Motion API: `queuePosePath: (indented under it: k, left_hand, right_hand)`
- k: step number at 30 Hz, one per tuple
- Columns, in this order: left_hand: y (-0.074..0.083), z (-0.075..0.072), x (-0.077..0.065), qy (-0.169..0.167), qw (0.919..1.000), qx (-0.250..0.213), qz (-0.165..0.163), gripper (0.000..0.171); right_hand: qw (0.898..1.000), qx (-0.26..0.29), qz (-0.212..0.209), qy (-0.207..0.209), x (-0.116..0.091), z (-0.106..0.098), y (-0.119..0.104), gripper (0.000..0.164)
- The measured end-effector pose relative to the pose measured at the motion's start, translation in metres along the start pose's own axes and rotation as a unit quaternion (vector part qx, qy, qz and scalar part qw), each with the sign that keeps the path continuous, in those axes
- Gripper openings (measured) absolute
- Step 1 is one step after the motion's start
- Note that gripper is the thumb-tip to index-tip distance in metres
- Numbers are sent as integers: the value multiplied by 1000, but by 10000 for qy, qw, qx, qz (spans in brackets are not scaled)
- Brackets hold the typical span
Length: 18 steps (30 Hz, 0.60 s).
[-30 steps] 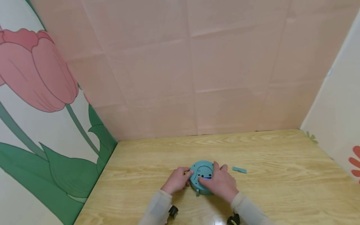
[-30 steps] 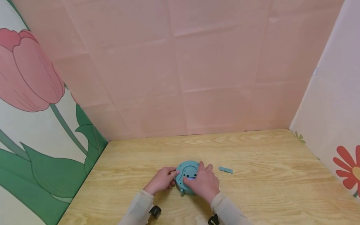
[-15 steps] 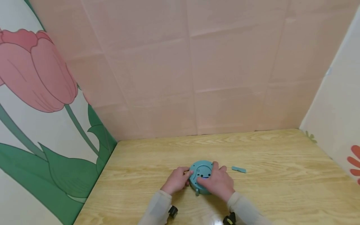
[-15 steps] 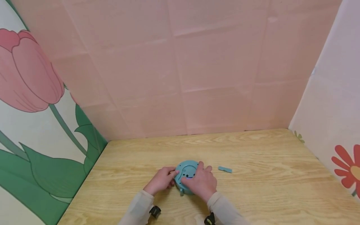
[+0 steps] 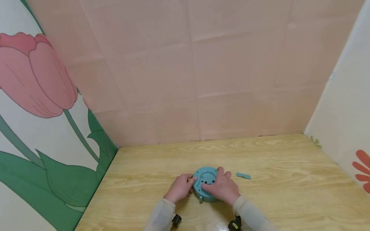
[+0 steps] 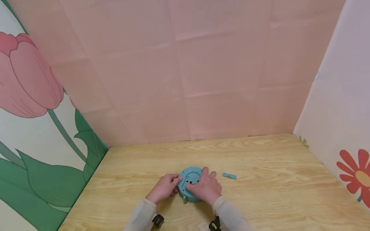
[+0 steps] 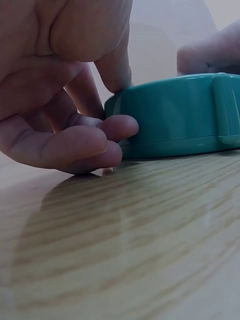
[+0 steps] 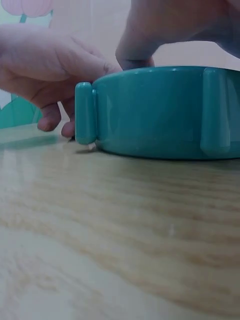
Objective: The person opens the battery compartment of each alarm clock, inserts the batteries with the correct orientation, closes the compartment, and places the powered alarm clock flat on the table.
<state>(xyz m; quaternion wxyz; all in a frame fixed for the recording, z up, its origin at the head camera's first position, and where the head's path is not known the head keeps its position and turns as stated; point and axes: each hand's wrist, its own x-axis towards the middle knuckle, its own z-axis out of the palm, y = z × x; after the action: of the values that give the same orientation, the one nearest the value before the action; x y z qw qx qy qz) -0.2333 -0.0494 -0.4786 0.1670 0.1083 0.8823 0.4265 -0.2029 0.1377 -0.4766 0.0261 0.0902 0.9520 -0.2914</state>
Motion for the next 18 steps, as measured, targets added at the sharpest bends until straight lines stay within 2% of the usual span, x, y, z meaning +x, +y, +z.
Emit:
queuePosePath:
  k: [6,12,18]
  left_hand:
    - [-1,0,3,-4,10000,42,63,43]
    - [-1,1,2,25,9998,39,188,38]
    - [-4,-1,2,3,9997,77,247,39]
  right_hand:
    - [9998,-198,-6,76,0,0,-4,104]
    - [9990,-399,-11,175,-1,1,-10,97]
    - [9988,-497,-30,-21,2,1,-15,107]
